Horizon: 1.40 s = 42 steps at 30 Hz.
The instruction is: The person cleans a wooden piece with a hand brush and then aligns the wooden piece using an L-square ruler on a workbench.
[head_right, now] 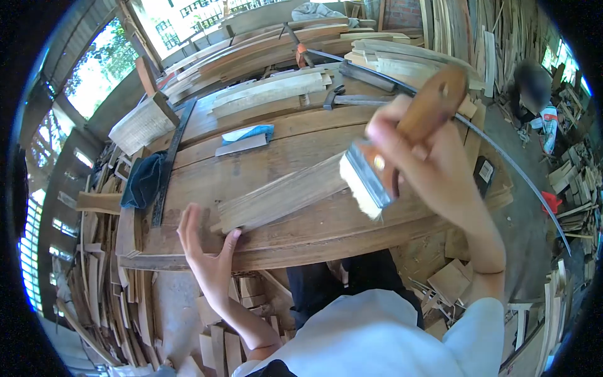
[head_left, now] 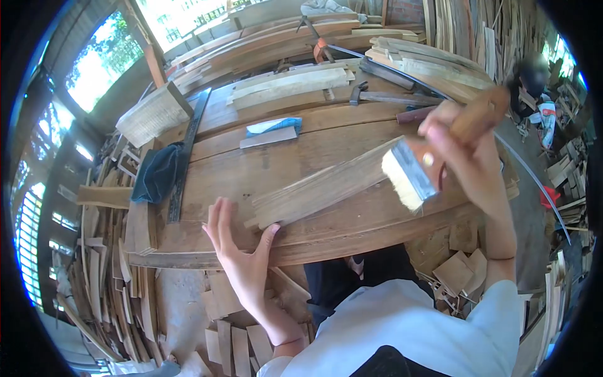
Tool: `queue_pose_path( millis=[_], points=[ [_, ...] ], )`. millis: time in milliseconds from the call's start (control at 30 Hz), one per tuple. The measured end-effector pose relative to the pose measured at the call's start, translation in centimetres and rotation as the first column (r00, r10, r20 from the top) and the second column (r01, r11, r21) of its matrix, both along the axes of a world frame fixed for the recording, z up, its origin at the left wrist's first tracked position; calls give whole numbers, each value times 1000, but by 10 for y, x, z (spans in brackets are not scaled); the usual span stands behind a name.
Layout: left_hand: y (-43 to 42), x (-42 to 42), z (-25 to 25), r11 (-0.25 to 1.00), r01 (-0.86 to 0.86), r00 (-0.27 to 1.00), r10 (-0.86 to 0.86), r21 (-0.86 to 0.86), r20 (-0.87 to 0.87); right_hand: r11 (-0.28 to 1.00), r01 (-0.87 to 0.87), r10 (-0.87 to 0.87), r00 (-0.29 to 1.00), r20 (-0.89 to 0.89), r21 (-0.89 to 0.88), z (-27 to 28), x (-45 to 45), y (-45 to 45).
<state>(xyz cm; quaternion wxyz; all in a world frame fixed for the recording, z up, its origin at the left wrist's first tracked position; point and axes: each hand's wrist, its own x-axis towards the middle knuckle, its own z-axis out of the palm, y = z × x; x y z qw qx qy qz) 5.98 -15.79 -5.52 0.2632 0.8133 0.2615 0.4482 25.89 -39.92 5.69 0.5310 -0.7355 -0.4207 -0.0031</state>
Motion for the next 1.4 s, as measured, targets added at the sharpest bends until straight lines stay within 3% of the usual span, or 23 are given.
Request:
queue_pose_path(
  millis=[67, 100, 167, 200, 267, 400, 467, 500, 567, 600, 700, 867, 1000, 1067, 1100, 1200, 1267, 1333, 1367, 1400],
  points=[
    [7, -3, -7, 991, 42, 980, -16, 129, -197, 985, 6, -22, 996, 88, 175, -7, 19, 7],
    [-1, 4, -3, 999, 34, 994, -31, 28, -102, 984, 10, -25, 996, 85, 178, -9, 17, 10],
    [-8, 10, -5, 998, 27, 996, -23, 54, -85, 961, -81, 169, 927, -334, 263, -9, 13, 21],
    [-11, 15, -4, 996, 61, 996, -57, 63, -74, 961, -78, 168, 928, -333, 267, -5, 10, 26],
    [-21, 25, -2, 991, 120, 990, -115, 60, -83, 989, -137, 147, 955, -259, 58, 4, 4, 34],
    [-27, 37, -2, 961, 276, 957, -274, 11, -90, 959, -248, 276, 930, -244, 140, -1, 8, 51],
    [-25, 38, -5, 960, 278, 957, -274, 32, -95, 950, -303, 313, 917, -247, 79, -7, 16, 55],
    [-25, 38, -7, 961, 272, 958, -266, 48, -102, 924, -352, 380, 888, -260, 147, -16, 20, 61],
    [-27, 36, -9, 956, 274, 959, -264, 103, -103, 935, -354, 353, 919, -174, 28, -29, 28, 62],
    [-27, 36, -11, 960, 253, 965, -241, 119, -100, 951, -303, 281, 932, -228, -67, -30, 30, 59],
    [-26, 35, -14, 957, 246, 967, -231, 153, -108, 965, -259, 261, 960, -103, 28, -37, 48, 57],
    [-28, 34, -15, 967, 227, 971, -217, 115, -98, 977, -45, 60, 996, 63, -207, -20, 77, 25],
    [-27, 33, -15, 969, 240, 967, -234, 58, -99, 953, 140, -147, 989, -4, -267, -13, 106, -6],
    [-28, 34, -14, 969, 240, 967, -234, 56, -98, 884, 305, -250, 949, 193, -354, -8, 121, -21],
    [-29, 33, -15, 970, 236, 968, -230, 51, -99, 889, 351, -285, 926, 247, -293, -9, 125, -24],
    [-28, 33, -16, 969, 244, 967, -240, 39, -90, 852, 340, -239, 930, 281, -399, 0, 133, -34],
    [-28, 33, -16, 970, 242, 967, -239, 30, -91, 880, 311, -207, 931, 301, -358, -1, 126, -29],
    [-29, 33, -15, 970, 242, 968, -239, 29, -81, 792, 518, -161, 687, 709, -322, 11, 100, -14],
    [-29, 33, -15, 971, 239, 968, -237, 16, -79, 823, 501, -158, 656, 738, -269, 8, 91, -3],
    [-28, 33, -15, 968, 250, 966, -246, 38, -82, 779, 512, -114, 683, 722, -362, 3, 88, 3]
  ],
)
